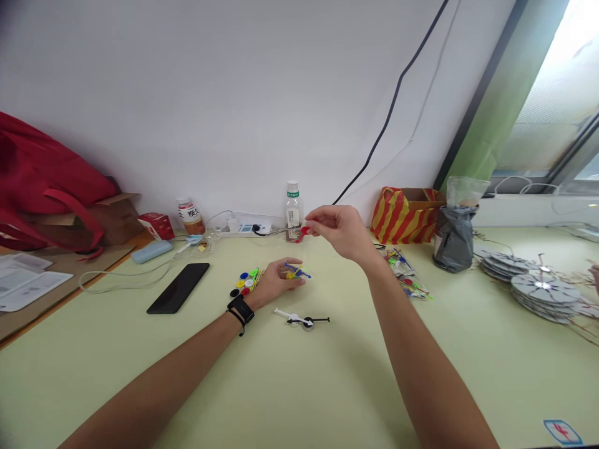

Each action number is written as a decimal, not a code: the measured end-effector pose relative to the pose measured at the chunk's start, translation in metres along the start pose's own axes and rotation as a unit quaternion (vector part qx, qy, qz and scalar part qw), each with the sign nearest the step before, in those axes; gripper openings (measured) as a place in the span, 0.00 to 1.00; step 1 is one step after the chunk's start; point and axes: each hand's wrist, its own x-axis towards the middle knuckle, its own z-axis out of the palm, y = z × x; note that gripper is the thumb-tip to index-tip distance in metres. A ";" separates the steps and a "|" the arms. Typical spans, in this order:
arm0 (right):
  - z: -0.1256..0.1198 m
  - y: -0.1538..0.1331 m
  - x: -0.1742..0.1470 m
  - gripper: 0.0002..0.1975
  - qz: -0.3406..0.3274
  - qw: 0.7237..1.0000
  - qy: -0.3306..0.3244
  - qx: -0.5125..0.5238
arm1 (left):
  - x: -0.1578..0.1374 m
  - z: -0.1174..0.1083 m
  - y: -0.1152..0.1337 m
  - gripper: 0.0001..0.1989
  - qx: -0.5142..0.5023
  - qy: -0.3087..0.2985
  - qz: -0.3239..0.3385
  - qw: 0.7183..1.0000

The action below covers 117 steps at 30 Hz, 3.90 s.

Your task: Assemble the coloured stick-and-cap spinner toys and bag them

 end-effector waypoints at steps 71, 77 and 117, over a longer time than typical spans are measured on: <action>0.111 0.021 -0.032 0.14 0.010 0.837 -0.455 -0.303 | 0.010 -0.004 -0.007 0.25 -0.011 0.023 0.063 0.998; 0.059 0.008 -0.009 0.10 -0.013 0.951 -0.292 -0.098 | 0.005 -0.007 -0.003 0.16 0.067 0.017 0.096 0.993; 0.024 0.011 -0.003 0.09 -0.033 0.932 -0.053 -0.358 | 0.002 0.004 -0.006 0.24 0.145 0.049 0.139 0.978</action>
